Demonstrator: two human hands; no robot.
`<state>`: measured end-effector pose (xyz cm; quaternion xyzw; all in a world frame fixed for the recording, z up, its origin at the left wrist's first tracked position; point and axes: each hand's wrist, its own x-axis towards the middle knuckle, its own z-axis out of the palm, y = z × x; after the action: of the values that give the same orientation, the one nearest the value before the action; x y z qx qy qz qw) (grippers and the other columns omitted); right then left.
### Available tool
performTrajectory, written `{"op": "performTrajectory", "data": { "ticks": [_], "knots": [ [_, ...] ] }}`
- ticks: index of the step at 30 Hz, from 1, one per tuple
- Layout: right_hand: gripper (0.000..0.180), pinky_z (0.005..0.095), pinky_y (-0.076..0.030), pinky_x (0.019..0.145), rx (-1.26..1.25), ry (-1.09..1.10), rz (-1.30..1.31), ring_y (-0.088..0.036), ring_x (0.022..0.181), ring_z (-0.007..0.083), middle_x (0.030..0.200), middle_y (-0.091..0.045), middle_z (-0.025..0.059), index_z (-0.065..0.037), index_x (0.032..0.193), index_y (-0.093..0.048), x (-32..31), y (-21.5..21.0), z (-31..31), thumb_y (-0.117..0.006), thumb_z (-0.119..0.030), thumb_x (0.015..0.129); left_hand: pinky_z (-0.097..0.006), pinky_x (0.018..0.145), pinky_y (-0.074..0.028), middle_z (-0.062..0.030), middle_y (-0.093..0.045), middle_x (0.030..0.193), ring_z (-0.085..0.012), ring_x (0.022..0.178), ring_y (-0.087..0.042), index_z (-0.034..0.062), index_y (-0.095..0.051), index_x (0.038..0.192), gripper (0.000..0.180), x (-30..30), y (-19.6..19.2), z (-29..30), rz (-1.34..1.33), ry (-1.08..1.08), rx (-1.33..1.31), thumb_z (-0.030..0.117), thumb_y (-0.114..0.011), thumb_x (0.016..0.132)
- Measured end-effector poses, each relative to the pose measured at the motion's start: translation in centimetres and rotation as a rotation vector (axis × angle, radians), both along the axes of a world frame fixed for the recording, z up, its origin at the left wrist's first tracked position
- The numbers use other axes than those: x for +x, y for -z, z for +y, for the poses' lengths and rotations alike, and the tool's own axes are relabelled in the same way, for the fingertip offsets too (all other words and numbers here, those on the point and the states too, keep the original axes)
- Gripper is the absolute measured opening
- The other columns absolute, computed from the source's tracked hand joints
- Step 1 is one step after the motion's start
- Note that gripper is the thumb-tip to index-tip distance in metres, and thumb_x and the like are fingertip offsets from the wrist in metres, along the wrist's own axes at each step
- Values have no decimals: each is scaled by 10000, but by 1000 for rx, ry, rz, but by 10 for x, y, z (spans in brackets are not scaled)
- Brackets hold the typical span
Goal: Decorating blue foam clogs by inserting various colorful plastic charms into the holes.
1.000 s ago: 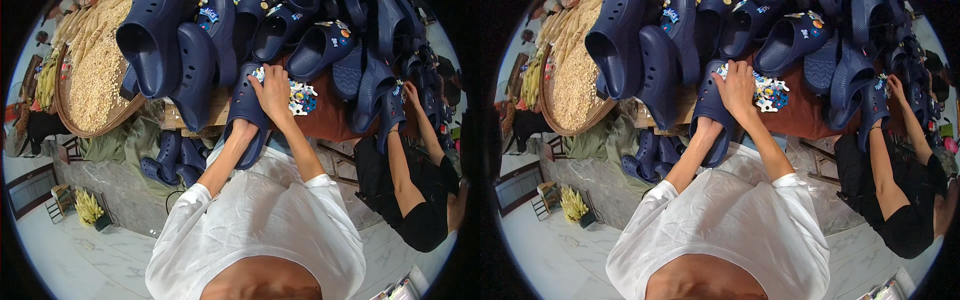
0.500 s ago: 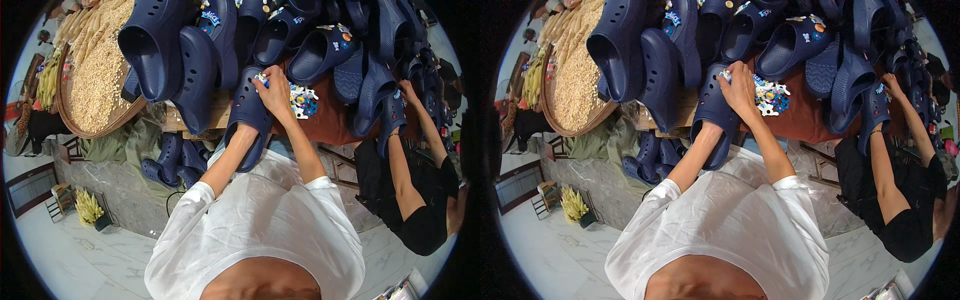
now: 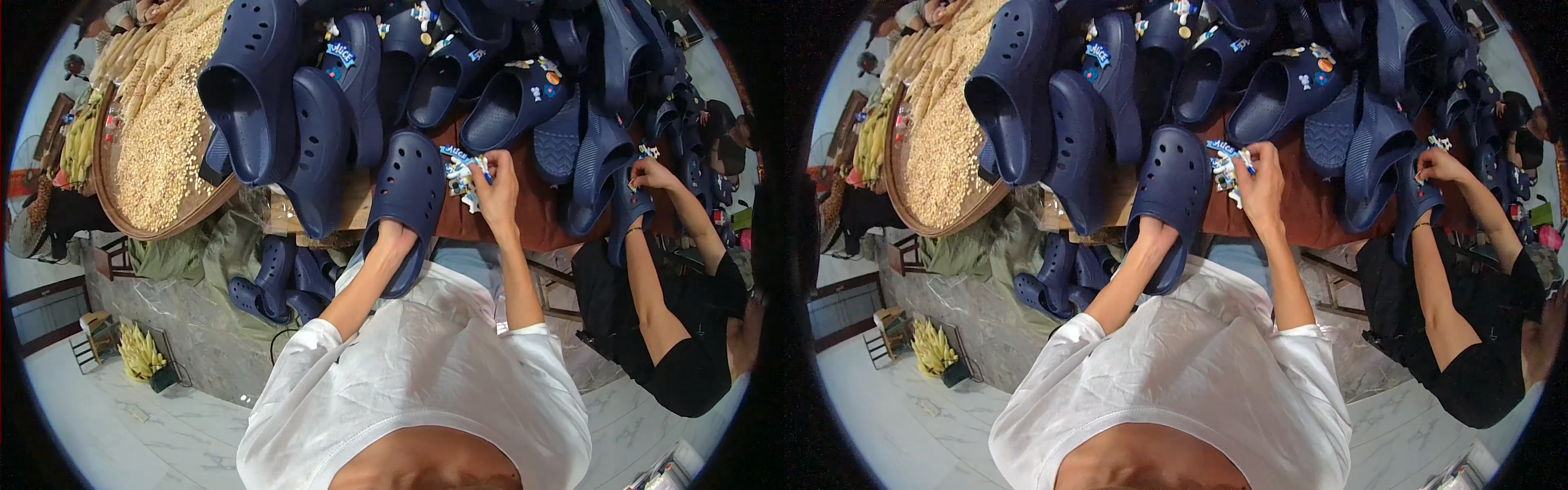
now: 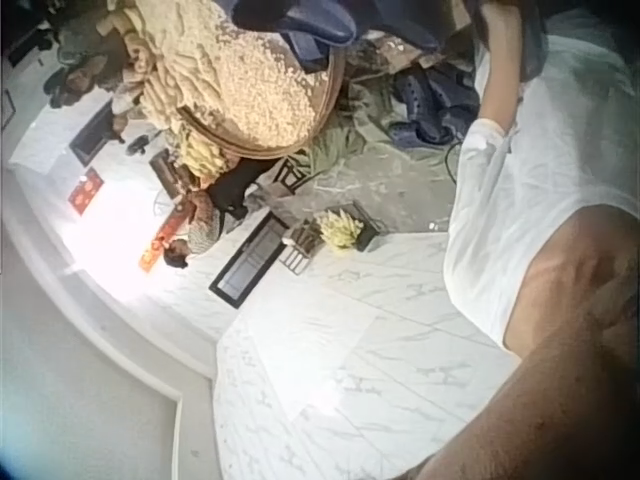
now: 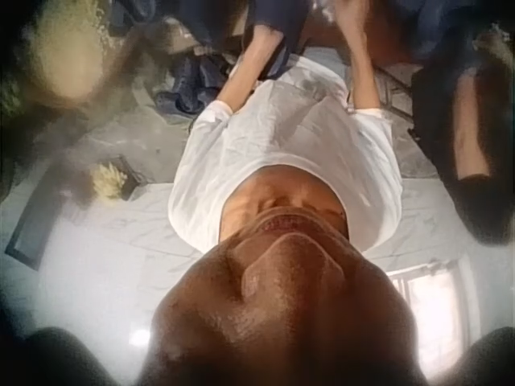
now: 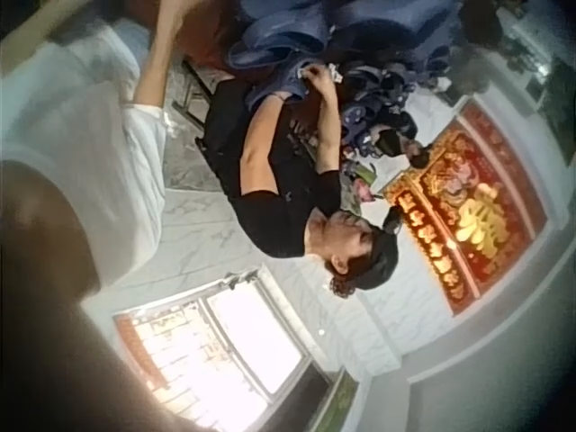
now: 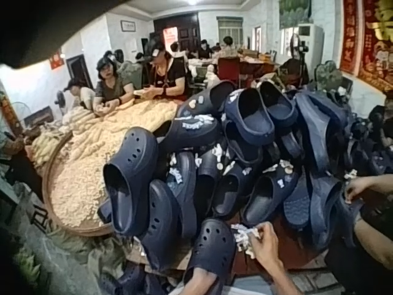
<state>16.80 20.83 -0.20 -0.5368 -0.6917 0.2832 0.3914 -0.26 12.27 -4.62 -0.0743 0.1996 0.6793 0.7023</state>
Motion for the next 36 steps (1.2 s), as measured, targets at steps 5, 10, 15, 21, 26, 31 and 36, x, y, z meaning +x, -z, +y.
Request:
{"op": "performTrajectory", "data": {
  "ticks": [5, 10, 15, 21, 26, 31, 36],
  "knots": [
    [308, 430, -467, 844, 63, 64, -121, -590, 966, 351, 1036, -585, 181, -1, 1117, -547, 17, 3, 2, -699, -114, 874, -390, 1087, -409, -117, -556, 1365, -249, 1241, -543, 14, -506, 1367, 419, 1, 13, -44, 286, -97, -81, 116, -497, 961],
    [295, 441, -425, 922, 171, 149, -146, -534, 1050, 358, 1090, -559, 182, 0, 1128, -571, 14, -5, -1, -680, -80, 866, -350, 946, -438, -104, -624, 1160, -199, 1088, -580, -65, -564, 1206, 369, -5, -3, -74, 360, -57, 127, 39, -574, 853],
    [229, 377, -502, 772, 109, 64, 85, -600, 926, 269, 1062, -573, 153, 5, 1107, -584, 0, -27, 22, -655, -102, 918, -407, 1013, -432, -60, -644, 1189, -208, 1121, -592, 57, -603, 1149, 259, -6, -33, -62, 431, 4, -64, 194, -632, 931],
    [334, 272, -511, 727, 327, 32, 316, -577, 861, 137, 998, -605, 79, -8, 1151, -553, -19, -83, 129, -701, -220, 940, -393, 995, -448, -82, -599, 1262, -205, 1157, -580, -13, -477, 1324, 454, -16, -25, -64, 431, 96, -132, 220, -630, 965],
    [742, 315, -558, 743, -46, -24, 631, -613, 954, 187, 1071, -618, 120, 76, 1267, -489, -22, -131, 210, -768, -471, 852, -351, 915, -498, -80, -624, 1226, -195, 1099, -607, 28, -489, 1324, 425, -9, -49, -61, 476, 72, -151, 265, -607, 992],
    [431, 397, -554, 869, -340, -41, 729, -603, 998, 236, 1099, -625, 101, 2, 1116, -635, -15, -144, 247, -713, -372, 916, -321, 866, -513, -59, -640, 1135, -163, 1011, -625, 40, -566, 1179, 350, -7, -48, -66, 485, 71, -153, 342, -600, 1006],
    [342, 424, -602, 851, -329, -73, 764, -643, 919, 262, 1021, -651, 167, 142, 1012, -612, -28, -144, 234, -676, -177, 906, -354, 871, -515, -51, -650, 1041, -177, 964, -630, 67, -582, 1063, 318, -4, -49, -66, 518, 35, -188, 374, -621, 988]
  ]
}}
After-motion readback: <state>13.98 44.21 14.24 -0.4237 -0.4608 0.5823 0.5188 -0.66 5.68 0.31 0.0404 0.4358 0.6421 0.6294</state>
